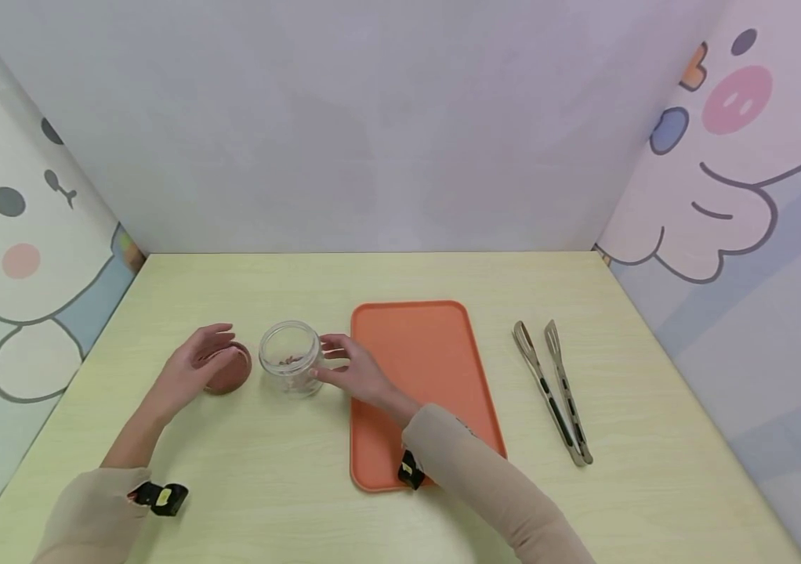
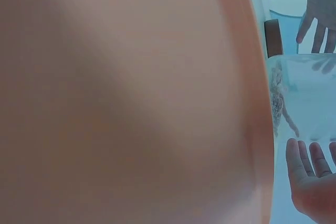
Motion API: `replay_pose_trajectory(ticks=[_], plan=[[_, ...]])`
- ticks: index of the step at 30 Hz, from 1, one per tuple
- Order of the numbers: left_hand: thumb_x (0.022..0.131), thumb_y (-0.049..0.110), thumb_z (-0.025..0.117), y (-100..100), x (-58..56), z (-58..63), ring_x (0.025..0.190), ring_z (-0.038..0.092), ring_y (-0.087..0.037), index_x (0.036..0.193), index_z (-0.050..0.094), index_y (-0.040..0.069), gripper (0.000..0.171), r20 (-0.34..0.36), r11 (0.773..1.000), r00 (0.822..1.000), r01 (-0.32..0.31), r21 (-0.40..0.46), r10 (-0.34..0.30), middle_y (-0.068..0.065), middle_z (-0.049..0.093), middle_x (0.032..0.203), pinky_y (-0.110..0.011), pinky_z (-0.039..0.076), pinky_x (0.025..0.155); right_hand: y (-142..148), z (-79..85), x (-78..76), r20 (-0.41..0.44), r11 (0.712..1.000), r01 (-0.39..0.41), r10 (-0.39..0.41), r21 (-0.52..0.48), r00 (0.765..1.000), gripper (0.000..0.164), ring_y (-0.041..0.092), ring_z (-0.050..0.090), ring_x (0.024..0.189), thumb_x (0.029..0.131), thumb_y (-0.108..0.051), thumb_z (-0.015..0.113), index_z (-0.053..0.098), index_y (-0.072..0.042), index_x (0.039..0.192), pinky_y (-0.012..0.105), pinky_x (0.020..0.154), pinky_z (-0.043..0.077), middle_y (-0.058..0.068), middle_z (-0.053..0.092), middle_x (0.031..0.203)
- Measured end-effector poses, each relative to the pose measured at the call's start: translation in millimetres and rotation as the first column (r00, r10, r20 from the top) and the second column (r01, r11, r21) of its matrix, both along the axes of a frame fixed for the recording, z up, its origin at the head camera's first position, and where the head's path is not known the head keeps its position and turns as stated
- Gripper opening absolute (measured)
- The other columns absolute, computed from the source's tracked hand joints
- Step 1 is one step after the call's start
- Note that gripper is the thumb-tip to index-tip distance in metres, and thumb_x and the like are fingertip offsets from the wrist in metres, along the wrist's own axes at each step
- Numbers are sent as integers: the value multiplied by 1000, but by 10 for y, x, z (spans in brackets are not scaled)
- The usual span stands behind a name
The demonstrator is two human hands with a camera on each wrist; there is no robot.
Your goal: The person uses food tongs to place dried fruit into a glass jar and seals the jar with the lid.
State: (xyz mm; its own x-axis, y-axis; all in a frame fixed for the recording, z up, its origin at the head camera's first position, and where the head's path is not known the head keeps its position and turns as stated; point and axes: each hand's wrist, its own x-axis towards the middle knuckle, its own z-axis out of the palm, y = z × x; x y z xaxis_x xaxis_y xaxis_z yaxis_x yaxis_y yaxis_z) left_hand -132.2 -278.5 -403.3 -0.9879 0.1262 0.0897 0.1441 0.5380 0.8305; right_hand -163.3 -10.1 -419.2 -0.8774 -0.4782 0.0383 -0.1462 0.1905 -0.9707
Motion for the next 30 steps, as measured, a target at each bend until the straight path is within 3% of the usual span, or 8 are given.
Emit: replay_pose_trajectory(ticks=[4, 6, 8, 11, 17, 27, 30], plan=[[90, 36, 49, -197, -23, -110, 119, 34, -28, 135, 31, 13, 54, -20, 988, 991, -132, -81, 130, -17, 39, 129, -50, 33, 89, 19, 144, 71, 5, 1000, 0, 0, 3, 1000, 50, 30, 48, 107, 80, -11, 66, 44, -2, 123, 21, 77, 45, 9, 50, 114], [89, 38, 49, -265, -11, -127, 120, 33, -30, 136, 29, 10, 58, -21, 978, 985, -170, -119, 169, -18, 37, 130, -53, 31, 88, 20, 164, 83, 7, 1000, -1, 1, 7, 1000, 50, 30, 47, 107, 80, -11, 66, 44, -2, 124, 21, 77, 44, 9, 50, 115], [89, 38, 49, -294, 23, -94, 118, 30, -40, 135, 27, 2, 62, -9, 975, 984, -178, -135, 178, -24, 34, 130, -59, 29, 85, 18, 163, 83, 4, 1000, -1, 1, 7, 1000, 50, 30, 47, 107, 80, -11, 66, 44, -2, 124, 21, 77, 45, 9, 50, 115], [91, 37, 46, -342, 58, -90, 114, 29, -49, 133, 23, -8, 66, 36, 969, 983, -171, -179, 180, -33, 30, 128, -61, 29, 83, 6, 77, 40, -2, 1000, -9, 9, 4, 1000, 51, 29, 48, 107, 79, -12, 67, 44, -3, 124, 21, 76, 45, 8, 50, 115], [92, 41, 38, -417, 66, -177, 114, 27, -51, 134, 14, -12, 71, 192, 959, 963, -137, -249, 187, -36, 25, 128, -59, 28, 86, -30, -176, -88, 7, 1000, -21, 21, 17, 1000, 58, 20, 48, 108, 76, -19, 71, 43, -10, 126, 23, 77, 45, 0, 49, 117], [90, 47, 40, -418, 48, -225, 118, 17, -52, 134, 10, -13, 81, 299, 956, 943, -57, -287, 146, -37, 20, 130, -61, 21, 88, -77, -231, -122, 37, 992, -50, 46, 114, 998, 69, 13, 43, 111, 74, -26, 72, 36, -16, 132, 25, 82, 42, -9, 43, 123], [87, 48, 45, -412, 53, -243, 118, 14, -53, 134, 10, -14, 85, 305, 952, 945, -22, -306, 120, -38, 18, 130, -63, 20, 88, -89, -235, -129, 45, 991, -60, 55, 118, 997, 72, 12, 43, 111, 74, -26, 72, 34, -17, 134, 25, 82, 42, -10, 42, 124]])
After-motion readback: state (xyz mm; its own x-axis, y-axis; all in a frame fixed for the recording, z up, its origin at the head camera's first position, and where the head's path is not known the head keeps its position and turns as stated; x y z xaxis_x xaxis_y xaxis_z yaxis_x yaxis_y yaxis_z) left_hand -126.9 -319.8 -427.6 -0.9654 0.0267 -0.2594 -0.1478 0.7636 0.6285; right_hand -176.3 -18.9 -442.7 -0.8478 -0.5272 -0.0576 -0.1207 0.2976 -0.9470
